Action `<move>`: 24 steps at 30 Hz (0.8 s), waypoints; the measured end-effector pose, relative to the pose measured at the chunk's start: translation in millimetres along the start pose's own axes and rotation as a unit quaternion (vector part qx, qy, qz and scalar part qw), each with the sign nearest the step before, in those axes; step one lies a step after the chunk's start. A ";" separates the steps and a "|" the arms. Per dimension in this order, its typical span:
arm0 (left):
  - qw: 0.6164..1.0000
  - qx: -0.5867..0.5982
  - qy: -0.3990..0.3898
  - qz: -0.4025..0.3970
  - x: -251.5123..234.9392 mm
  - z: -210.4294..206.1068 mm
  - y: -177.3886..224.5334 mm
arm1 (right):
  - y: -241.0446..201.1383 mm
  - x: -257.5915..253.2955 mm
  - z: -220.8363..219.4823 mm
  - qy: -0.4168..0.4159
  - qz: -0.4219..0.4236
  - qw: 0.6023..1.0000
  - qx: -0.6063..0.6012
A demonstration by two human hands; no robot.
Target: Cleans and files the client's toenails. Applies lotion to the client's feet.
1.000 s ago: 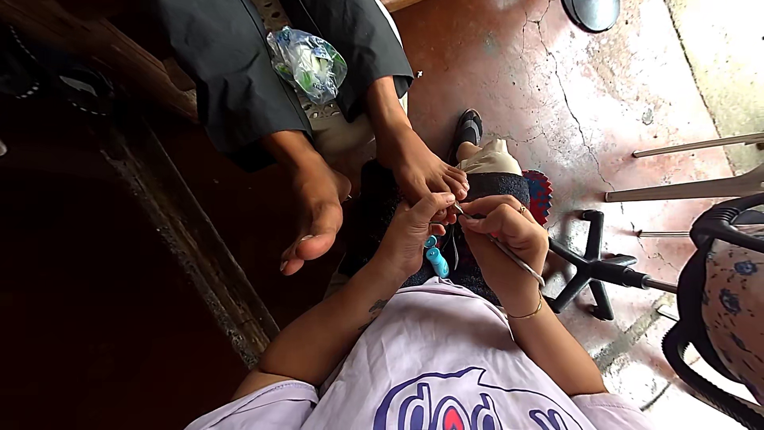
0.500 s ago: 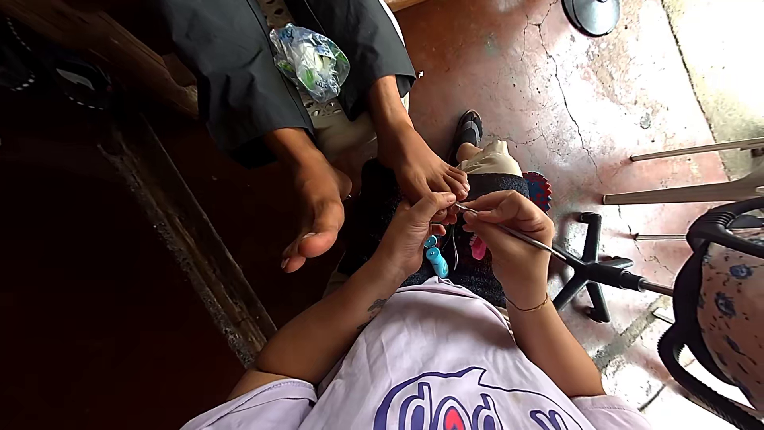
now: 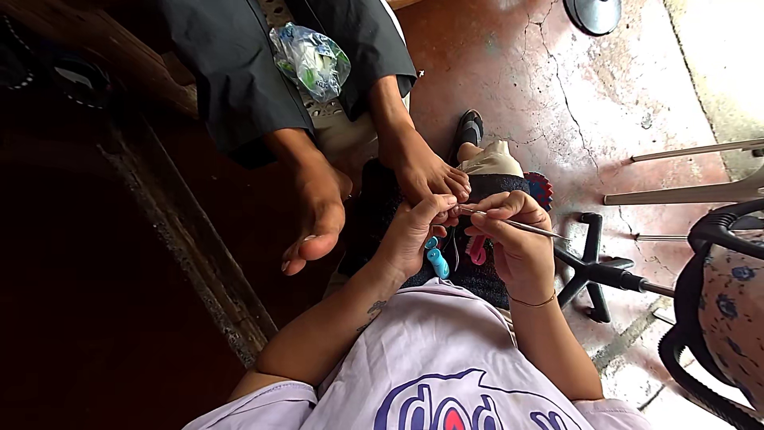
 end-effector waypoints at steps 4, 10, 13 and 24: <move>1.000 0.002 0.001 0.002 0.0 0.3 -1.2 | -0.7 -0.8 -0.2 -0.013 0.000 1.000 0.005; 1.000 0.003 0.002 -0.005 0.3 1.1 -0.6 | -6.6 -0.6 -3.7 -0.040 0.037 0.997 0.047; 1.000 0.002 -0.018 -0.007 0.1 1.3 0.3 | -17.9 -1.8 -4.9 -0.103 0.028 0.992 0.061; 0.999 -0.031 0.016 -0.034 4.0 10.4 2.1 | -52.2 -21.2 -67.6 0.043 0.373 0.922 0.096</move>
Point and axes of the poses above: each hand's wrist, its own x-axis away from the middle knuckle, its own z-axis out of the back of the hand, y = z × x, the point moved 9 cm from there along -x, towards the middle knuckle, and after that the axes turned 12 degrees about y, right-handed, at the moved point
